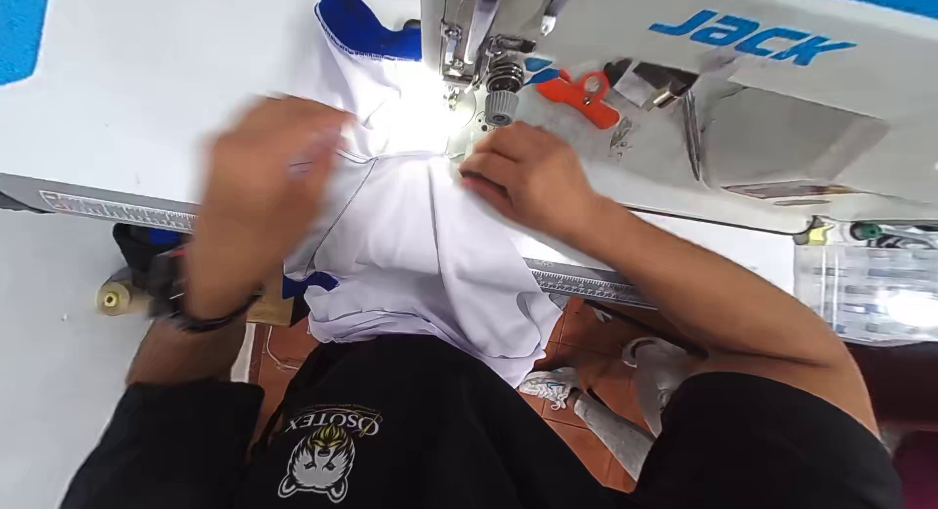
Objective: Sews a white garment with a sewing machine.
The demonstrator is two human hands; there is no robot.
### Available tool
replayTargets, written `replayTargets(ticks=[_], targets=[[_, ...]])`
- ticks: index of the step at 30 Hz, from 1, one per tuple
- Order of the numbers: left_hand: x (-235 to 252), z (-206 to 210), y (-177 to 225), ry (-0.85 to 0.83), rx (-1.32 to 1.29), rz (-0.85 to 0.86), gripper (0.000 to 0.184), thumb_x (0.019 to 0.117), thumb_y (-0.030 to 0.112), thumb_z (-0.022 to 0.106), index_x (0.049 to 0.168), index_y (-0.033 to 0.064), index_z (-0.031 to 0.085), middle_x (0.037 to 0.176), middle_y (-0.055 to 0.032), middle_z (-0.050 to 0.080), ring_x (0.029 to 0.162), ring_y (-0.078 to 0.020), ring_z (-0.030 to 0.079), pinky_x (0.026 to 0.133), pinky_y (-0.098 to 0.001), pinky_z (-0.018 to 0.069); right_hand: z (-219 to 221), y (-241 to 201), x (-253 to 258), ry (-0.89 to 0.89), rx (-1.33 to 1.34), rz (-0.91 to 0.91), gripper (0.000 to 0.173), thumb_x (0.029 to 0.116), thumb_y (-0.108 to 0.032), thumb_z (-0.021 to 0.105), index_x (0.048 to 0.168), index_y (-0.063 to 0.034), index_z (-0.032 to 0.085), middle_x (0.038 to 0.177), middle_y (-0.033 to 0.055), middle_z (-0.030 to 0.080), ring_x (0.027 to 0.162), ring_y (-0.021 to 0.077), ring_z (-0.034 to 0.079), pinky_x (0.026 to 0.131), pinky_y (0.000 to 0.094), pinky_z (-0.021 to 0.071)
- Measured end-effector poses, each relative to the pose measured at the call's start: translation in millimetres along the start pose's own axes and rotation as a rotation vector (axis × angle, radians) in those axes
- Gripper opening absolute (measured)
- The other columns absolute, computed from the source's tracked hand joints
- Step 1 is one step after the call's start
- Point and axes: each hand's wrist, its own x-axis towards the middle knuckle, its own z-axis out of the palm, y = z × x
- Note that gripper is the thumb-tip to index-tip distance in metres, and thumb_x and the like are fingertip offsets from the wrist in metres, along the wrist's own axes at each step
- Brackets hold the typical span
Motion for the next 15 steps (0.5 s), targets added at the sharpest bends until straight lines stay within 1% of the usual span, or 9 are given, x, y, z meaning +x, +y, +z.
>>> replayTargets(ticks=[1,2,4,6,8,10,12,13,15], targets=[[16.0,28.0,8.9,-0.101,-0.018,0.156,0.032,0.1055,0.016,0.052,0.127,-0.0018,0.067,0.124,-0.0216,0.068,0.117,-0.0340,0.065,0.102,-0.0472,0.0518,6.2,-9.0,-0.6,0.008,0.065,-0.029,0.030,0.1020,-0.031,0.059,0.102,-0.0064,0.076,0.097,0.0127,0.071,0.089,0.0307,0.067,0.071,0.0448,0.0538],[27.8,53.1,10.7,-0.147,-0.034,0.270,0.031,0.1048,0.018,0.054,0.125,-0.0010,0.068,0.120,-0.0208,0.068,0.115,-0.0360,0.065,0.099,-0.0486,0.0521,10.7,-16.7,-1.8,0.023,0.096,-0.041,0.032,0.1004,-0.034,0.061,0.099,-0.0070,0.076,0.093,0.0111,0.070,0.086,0.0285,0.067,0.068,0.0416,0.0528],[44.4,82.5,2.8,-0.168,-0.036,0.362,0.030,0.1052,0.020,0.054,0.119,-0.0024,0.069,0.111,-0.0209,0.067,0.106,-0.0381,0.064,0.091,-0.0483,0.0531,14.1,-22.5,-1.0,0.025,0.096,-0.037,0.032,0.0991,-0.037,0.062,0.096,-0.0071,0.075,0.091,0.0100,0.069,0.084,0.0276,0.065,0.067,0.0395,0.0505],[56.0,89.8,-8.3,-0.154,-0.087,0.386,0.024,0.1036,0.017,0.056,0.106,-0.0020,0.071,0.100,-0.0193,0.067,0.096,-0.0352,0.066,0.084,-0.0449,0.0542,14.7,-19.4,-0.2,0.000,0.089,-0.026,0.033,0.0995,-0.038,0.062,0.096,-0.0075,0.074,0.090,0.0096,0.068,0.085,0.0271,0.064,0.067,0.0389,0.0488],[61.0,89.4,-16.3,-0.154,-0.175,0.380,0.021,0.1018,0.015,0.058,0.099,-0.0007,0.072,0.093,-0.0159,0.069,0.089,-0.0285,0.067,0.082,-0.0393,0.0544,13.3,-15.7,-1.6,-0.005,0.094,-0.017,0.034,0.1012,-0.038,0.060,0.096,-0.0073,0.073,0.089,0.0095,0.067,0.083,0.0265,0.064,0.067,0.0382,0.0479],[62.4,88.2,-21.4,-0.169,-0.257,0.320,0.019,0.1015,0.016,0.059,0.099,0.0019,0.071,0.093,-0.0108,0.068,0.089,-0.0194,0.065,0.083,-0.0325,0.0538,11.7,-12.3,-1.8,0.016,0.112,0.014,0.032,0.1035,-0.034,0.057,0.098,-0.0072,0.073,0.090,0.0097,0.067,0.082,0.0258,0.063,0.066,0.0371,0.0465],[63.1,86.9,-25.0,-0.169,-0.343,0.285,0.017,0.1006,0.016,0.061,0.099,0.0032,0.072,0.093,-0.0066,0.068,0.089,-0.0112,0.064,0.083,-0.0256,0.0525,11.4,-9.1,1.8,0.040,0.155,0.075,0.029,0.1036,-0.030,0.057,0.106,-0.0074,0.074,0.097,0.0108,0.068,0.090,0.0265,0.064,0.073,0.0376,0.0499],[62.9,86.7,-26.0,-0.165,-0.386,0.283,0.016,0.1002,0.014,0.061,0.099,0.0025,0.072,0.093,-0.0063,0.067,0.090,-0.0094,0.063,0.083,-0.0237,0.0519,12.3,-7.1,4.9,0.040,0.199,0.101,0.029,0.1030,-0.031,0.058,0.109,-0.0080,0.075,0.100,0.0115,0.068,0.094,0.0272,0.063,0.077,0.0390,0.0506],[63.3,85.2,-27.2,-0.163,-0.437,0.287,0.015,0.0997,0.011,0.061,0.099,0.0011,0.072,0.095,-0.0066,0.067,0.091,-0.0076,0.062,0.083,-0.0210,0.0514,15.8,-3.0,12.2,0.011,0.303,0.115,0.030,0.1019,-0.033,0.059,0.106,-0.0104,0.077,0.102,0.0109,0.064,0.097,0.0270,0.058,0.082,0.0406,0.0476]])
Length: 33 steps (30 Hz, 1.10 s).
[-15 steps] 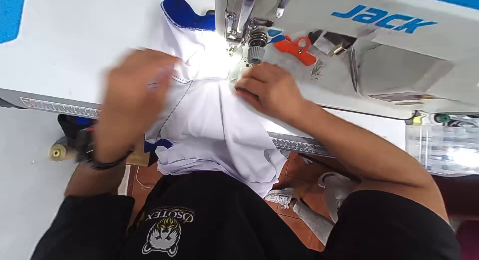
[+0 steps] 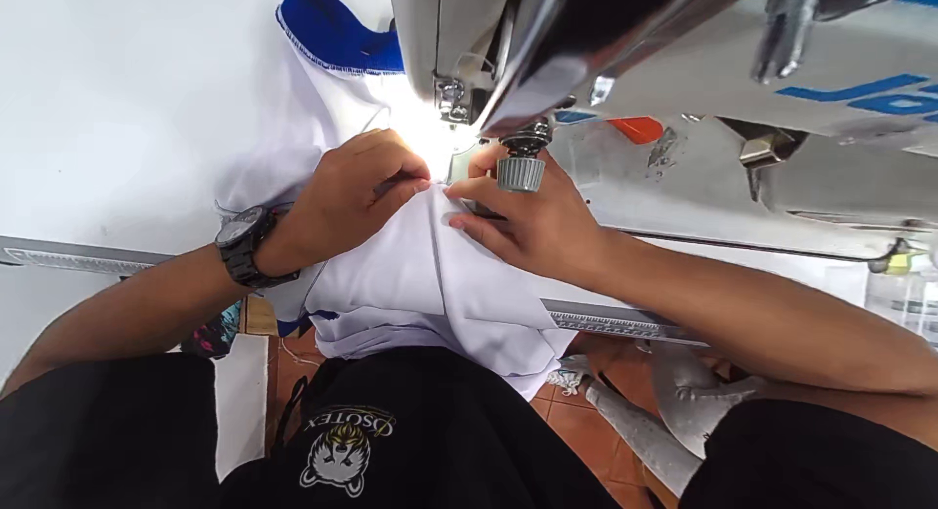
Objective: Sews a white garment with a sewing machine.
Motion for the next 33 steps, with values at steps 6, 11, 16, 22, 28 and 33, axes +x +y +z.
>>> replayTargets(ticks=[6,11,16,22,28,33], targets=[[-0.7,-1.1,1.2,0.000,0.037,0.004,0.016,0.0991,0.009,0.060,0.101,0.0000,0.072,0.099,-0.0095,0.069,0.095,-0.0099,0.064,0.087,-0.0212,0.0515,-3.6,4.2,-7.1,-0.120,-0.075,-0.213,0.030,0.1005,-0.013,0.049,0.108,-0.0151,0.078,0.110,0.0079,0.068,0.104,0.0284,0.058,0.088,0.0455,0.0422],[-0.4,1.3,3.7,-0.018,0.115,0.012,0.016,0.0991,0.010,0.059,0.100,0.0001,0.071,0.096,-0.0109,0.068,0.092,-0.0139,0.063,0.084,-0.0243,0.0513,-2.3,-2.5,-13.3,-0.205,-0.266,-0.214,0.033,0.1020,-0.020,0.045,0.115,-0.0134,0.074,0.108,0.0085,0.065,0.101,0.0281,0.057,0.088,0.0447,0.0408],[2.6,-0.2,8.9,-0.040,0.200,0.048,0.017,0.1003,0.011,0.059,0.099,0.0008,0.073,0.094,-0.0117,0.069,0.092,-0.0189,0.062,0.083,-0.0273,0.0484,-7.5,-0.3,-16.4,-0.255,-0.295,-0.231,0.034,0.0994,-0.025,0.047,0.117,-0.0181,0.075,0.112,0.0108,0.062,0.105,0.0315,0.054,0.091,0.0484,0.0374],[5.6,1.7,12.1,-0.091,0.252,0.033,0.020,0.1015,0.015,0.058,0.100,0.0038,0.075,0.097,-0.0105,0.070,0.097,-0.0214,0.063,0.087,-0.0308,0.0484,-7.5,-4.2,-22.4,-0.198,-0.388,-0.334,0.031,0.1019,-0.015,0.041,0.116,-0.0106,0.068,0.139,0.0071,0.062,0.129,0.0319,0.053,0.108,0.0524,0.0328],[3.4,5.0,10.3,-0.036,0.282,0.044,0.018,0.1003,0.014,0.061,0.101,0.0025,0.075,0.095,-0.0128,0.070,0.095,-0.0242,0.065,0.087,-0.0329,0.0508,-9.9,-15.9,-25.8,-0.225,-0.506,-0.479,0.032,0.1051,0.002,0.034,0.114,0.0023,0.065,0.142,0.0119,0.061,0.131,0.0260,0.057,0.109,0.0466,0.0386],[5.6,5.6,13.7,-0.052,0.320,0.060,0.020,0.1017,0.015,0.058,0.099,0.0022,0.073,0.094,-0.0132,0.069,0.093,-0.0253,0.064,0.084,-0.0337,0.0498,-7.7,-20.3,-25.6,-0.220,-0.508,-0.458,0.032,0.1057,0.002,0.033,0.117,0.0052,0.062,0.134,0.0163,0.063,0.122,0.0273,0.059,0.098,0.0410,0.0440]])
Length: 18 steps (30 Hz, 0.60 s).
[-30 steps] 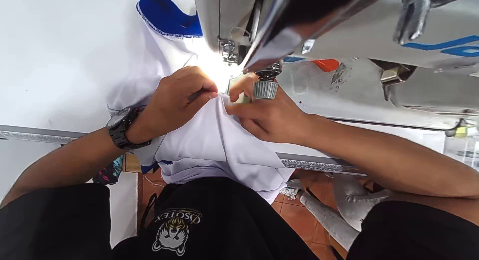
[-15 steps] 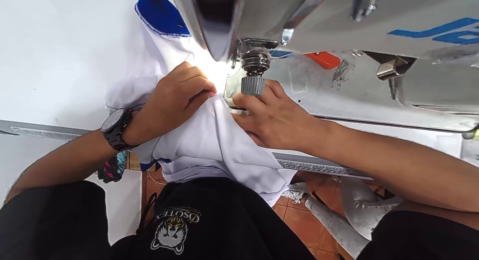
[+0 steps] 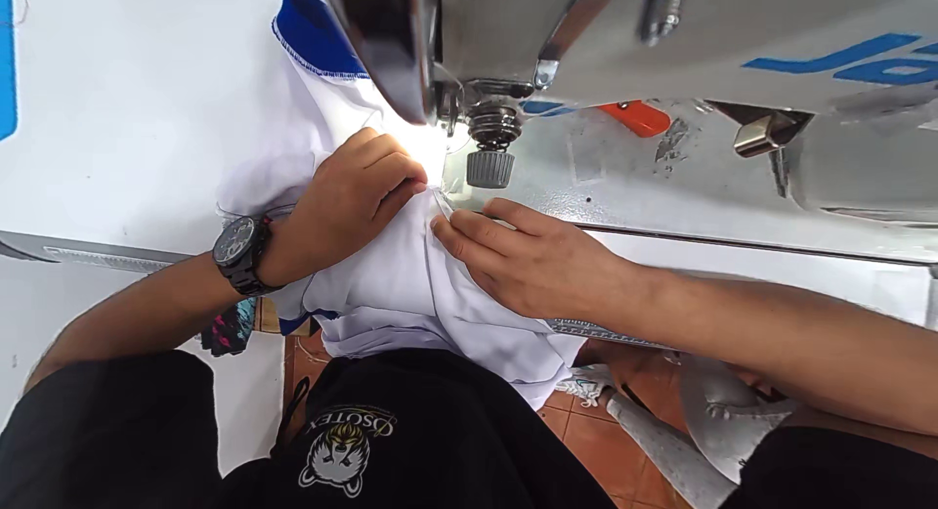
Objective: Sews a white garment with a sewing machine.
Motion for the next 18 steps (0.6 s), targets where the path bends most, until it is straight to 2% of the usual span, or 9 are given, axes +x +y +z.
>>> replayTargets(ticks=[3,9,14,18], targets=[[2.7,-2.1,2.5,-0.014,0.002,0.018,0.021,0.1023,0.016,0.057,0.100,0.0026,0.073,0.094,-0.0128,0.069,0.093,-0.0250,0.064,0.084,-0.0333,0.0494,-0.1,-0.3,1.2,0.002,0.006,0.002,0.032,0.1055,0.002,0.033,0.114,0.0050,0.064,0.133,0.0170,0.064,0.122,0.0283,0.060,0.097,0.0402,0.0456],[0.3,3.9,-0.4,0.003,0.032,0.043,0.019,0.1014,0.013,0.057,0.100,0.0017,0.073,0.093,-0.0134,0.070,0.092,-0.0262,0.065,0.083,-0.0345,0.0507,2.9,0.4,-0.1,0.019,0.075,0.023,0.033,0.1072,-0.002,0.033,0.119,0.0055,0.063,0.135,0.0182,0.065,0.127,0.0298,0.060,0.101,0.0380,0.0476],[-2.8,4.4,-0.3,0.015,0.040,0.057,0.017,0.1019,0.013,0.058,0.101,0.0012,0.071,0.095,-0.0146,0.069,0.092,-0.0269,0.065,0.083,-0.0357,0.0514,2.3,1.1,0.1,-0.024,0.106,0.016,0.033,0.1080,-0.003,0.031,0.115,0.0057,0.062,0.136,0.0207,0.063,0.127,0.0326,0.061,0.097,0.0388,0.0514],[-5.9,4.9,-1.4,0.023,0.036,0.097,0.017,0.1022,0.010,0.058,0.101,0.0017,0.073,0.098,-0.0150,0.070,0.097,-0.0288,0.065,0.086,-0.0392,0.0511,2.5,1.0,0.2,-0.016,0.091,0.009,0.032,0.1079,-0.003,0.031,0.114,0.0057,0.062,0.135,0.0208,0.064,0.125,0.0326,0.062,0.096,0.0396,0.0515]])
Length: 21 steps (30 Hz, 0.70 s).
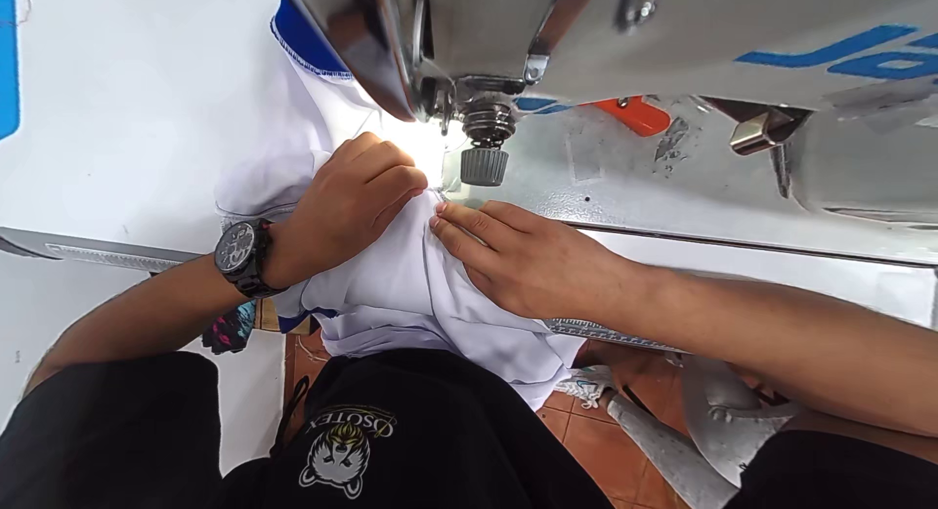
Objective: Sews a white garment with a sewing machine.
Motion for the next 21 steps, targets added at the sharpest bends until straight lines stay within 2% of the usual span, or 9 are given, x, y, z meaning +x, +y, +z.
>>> replayTargets(ticks=[3,8,10,12,15,18,21], targets=[[-3.0,-0.8,2.5,0.010,0.029,-0.001,0.016,0.1015,0.010,0.060,0.101,0.0030,0.074,0.100,-0.0148,0.070,0.099,-0.0296,0.065,0.084,-0.0407,0.0499,-0.1,0.9,0.2,0.005,0.007,-0.002,0.032,0.1078,-0.002,0.032,0.114,0.0059,0.062,0.134,0.0208,0.064,0.125,0.0327,0.062,0.095,0.0401,0.0510],[-7.5,-1.5,10.9,0.001,0.067,-0.084,0.020,0.1026,0.014,0.060,0.111,0.0005,0.072,0.101,-0.0165,0.069,0.097,-0.0309,0.065,0.083,-0.0406,0.0507,-0.2,2.1,0.3,0.008,0.019,-0.014,0.032,0.1070,-0.002,0.032,0.113,0.0055,0.063,0.134,0.0203,0.065,0.125,0.0328,0.062,0.096,0.0407,0.0510],[-5.0,-2.6,12.0,0.006,0.037,-0.131,0.019,0.1012,0.014,0.061,0.109,0.0006,0.072,0.096,-0.0151,0.069,0.092,-0.0282,0.064,0.082,-0.0376,0.0509,0.0,2.1,0.3,0.007,0.024,-0.010,0.032,0.1072,-0.002,0.032,0.113,0.0051,0.063,0.133,0.0201,0.065,0.125,0.0327,0.062,0.095,0.0410,0.0513],[-3.5,-3.0,12.1,0.024,-0.002,-0.145,0.016,0.0994,0.011,0.063,0.103,0.0018,0.075,0.096,-0.0132,0.071,0.092,-0.0250,0.065,0.082,-0.0347,0.0515,0.0,2.2,0.3,0.008,0.029,-0.006,0.032,0.1075,-0.003,0.032,0.113,0.0052,0.063,0.133,0.0199,0.065,0.125,0.0327,0.062,0.095,0.0409,0.0512],[-5.1,-0.2,11.0,0.060,0.034,-0.058,0.015,0.0993,0.007,0.061,0.100,0.0015,0.075,0.097,-0.0146,0.071,0.094,-0.0270,0.065,0.081,-0.0368,0.0512,1.2,2.5,0.2,0.031,0.048,0.000,0.032,0.1079,-0.003,0.033,0.116,0.0058,0.063,0.133,0.0201,0.065,0.126,0.0325,0.062,0.100,0.0383,0.0505],[-10.7,2.5,8.8,0.071,0.137,0.077,0.016,0.1003,0.004,0.059,0.105,0.0008,0.074,0.100,-0.0170,0.069,0.098,-0.0313,0.064,0.080,-0.0393,0.0498,1.8,3.3,0.2,0.034,0.026,-0.019,0.032,0.1074,-0.002,0.032,0.113,0.0062,0.063,0.133,0.0206,0.065,0.127,0.0327,0.061,0.101,0.0383,0.0498],[-11.9,2.5,7.8,0.062,0.155,0.113,0.016,0.0997,0.002,0.059,0.106,0.0002,0.073,0.100,-0.0176,0.069,0.098,-0.0318,0.063,0.081,-0.0395,0.0496,1.6,3.1,0.3,0.024,0.009,-0.025,0.032,0.1074,-0.002,0.032,0.112,0.0059,0.063,0.134,0.0205,0.065,0.128,0.0325,0.061,0.101,0.0386,0.0499]])
